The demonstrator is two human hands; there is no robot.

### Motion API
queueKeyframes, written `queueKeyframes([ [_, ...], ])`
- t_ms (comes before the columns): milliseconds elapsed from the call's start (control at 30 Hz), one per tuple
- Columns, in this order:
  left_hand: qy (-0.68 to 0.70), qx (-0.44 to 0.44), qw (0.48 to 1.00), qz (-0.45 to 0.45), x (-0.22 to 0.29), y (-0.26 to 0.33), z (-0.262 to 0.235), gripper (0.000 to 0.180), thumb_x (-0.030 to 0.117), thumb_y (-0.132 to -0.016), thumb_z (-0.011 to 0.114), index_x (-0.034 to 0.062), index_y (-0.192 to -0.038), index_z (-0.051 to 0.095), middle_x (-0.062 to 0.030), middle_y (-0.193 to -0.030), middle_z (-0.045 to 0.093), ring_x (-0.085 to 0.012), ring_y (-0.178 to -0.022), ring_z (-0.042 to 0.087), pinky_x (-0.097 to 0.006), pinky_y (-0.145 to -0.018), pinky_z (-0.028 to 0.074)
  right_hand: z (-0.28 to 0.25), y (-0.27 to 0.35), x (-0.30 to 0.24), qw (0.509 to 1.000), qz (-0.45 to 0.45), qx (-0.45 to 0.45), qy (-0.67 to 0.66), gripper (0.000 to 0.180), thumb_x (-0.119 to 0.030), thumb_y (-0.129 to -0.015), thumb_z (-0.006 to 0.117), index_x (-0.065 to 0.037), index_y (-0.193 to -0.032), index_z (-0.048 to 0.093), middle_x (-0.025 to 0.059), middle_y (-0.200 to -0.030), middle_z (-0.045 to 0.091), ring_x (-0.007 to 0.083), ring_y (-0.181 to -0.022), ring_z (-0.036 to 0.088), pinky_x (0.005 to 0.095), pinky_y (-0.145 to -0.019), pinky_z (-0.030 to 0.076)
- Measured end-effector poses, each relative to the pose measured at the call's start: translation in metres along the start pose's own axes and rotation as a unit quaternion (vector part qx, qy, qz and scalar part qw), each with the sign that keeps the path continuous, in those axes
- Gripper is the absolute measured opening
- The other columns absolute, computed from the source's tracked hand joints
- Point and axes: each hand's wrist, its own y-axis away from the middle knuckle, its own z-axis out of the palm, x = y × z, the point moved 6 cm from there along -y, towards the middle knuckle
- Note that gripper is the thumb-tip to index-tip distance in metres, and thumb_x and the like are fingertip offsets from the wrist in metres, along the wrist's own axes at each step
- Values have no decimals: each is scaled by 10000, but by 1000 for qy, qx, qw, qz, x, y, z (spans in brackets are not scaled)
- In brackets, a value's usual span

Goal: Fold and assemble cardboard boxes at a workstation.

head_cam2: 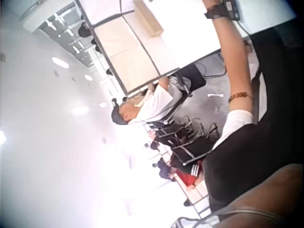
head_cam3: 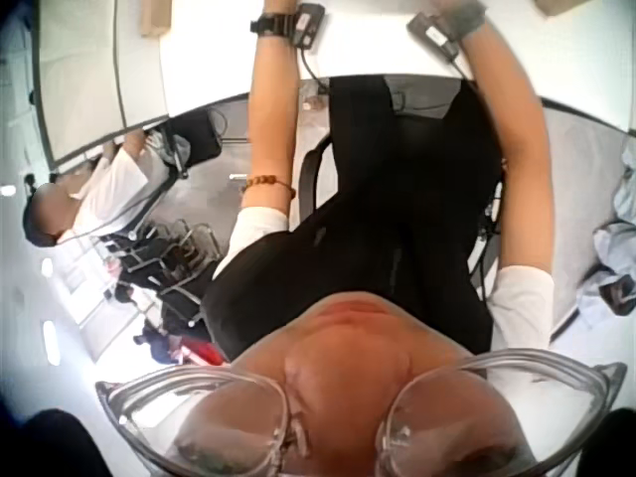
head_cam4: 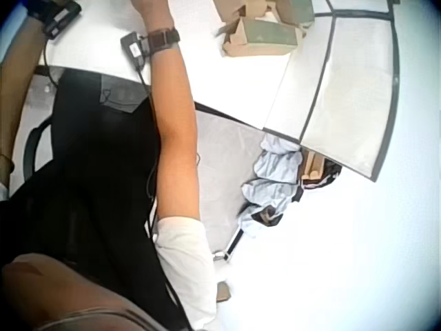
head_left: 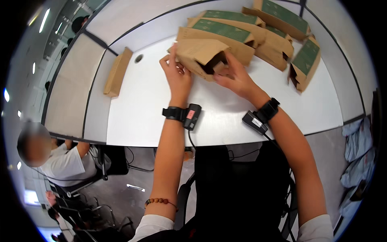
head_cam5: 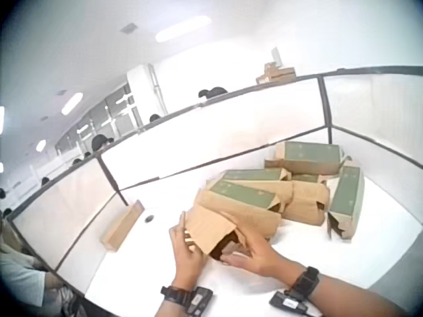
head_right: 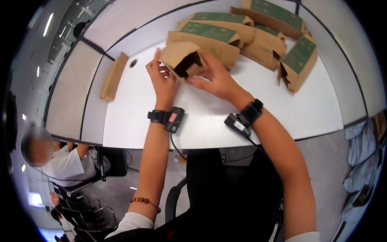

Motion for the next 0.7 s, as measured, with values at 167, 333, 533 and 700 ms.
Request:
queueKeyframes([
  [167, 173, -122, 977, 25, 20, 12, 24, 687, -19, -940, 428, 127, -1606, 349, -124, -1587, 359, -287, -1390, 475, -380, -1100, 457, -15, -6, 6, 996, -71, -13, 53, 693, -195, -945, 712, -56, -1547, 400, 151, -1429, 555, 247, -1269, 585, 349, -1059, 475],
  [333, 231, -187, 955, 19, 39, 27, 23, 641, 270, -1043, 465, 94, -1629, 272, -141, -1635, 346, -281, -1451, 430, -421, -1143, 419, -14, -5, -2, 977, -74, 81, 182, 665, -195, -942, 699, -66, -1531, 421, 194, -1404, 590, 309, -1257, 600, 370, -1054, 478],
  [533, 363, -126, 910, -159, 25, 25, 34, 604, 382, -1058, 508, 39, -1537, 369, -103, -1546, 459, -263, -1374, 513, -427, -1110, 445, -10, -3, -5, 993, -103, 31, 43, 629, -99, -915, 692, -64, -1496, 453, 168, -1411, 584, 254, -1275, 598, 364, -1054, 490],
  [700, 484, -181, 829, -213, 12, 24, 36, 515, 300, -1035, 539, 49, -1466, 406, -97, -1445, 527, -246, -1288, 558, -393, -1092, 432, -12, -5, 2, 990, -51, -59, 120, 733, -98, -871, 771, -137, -1527, 445, 114, -1552, 468, 262, -1378, 527, 394, -1111, 478],
])
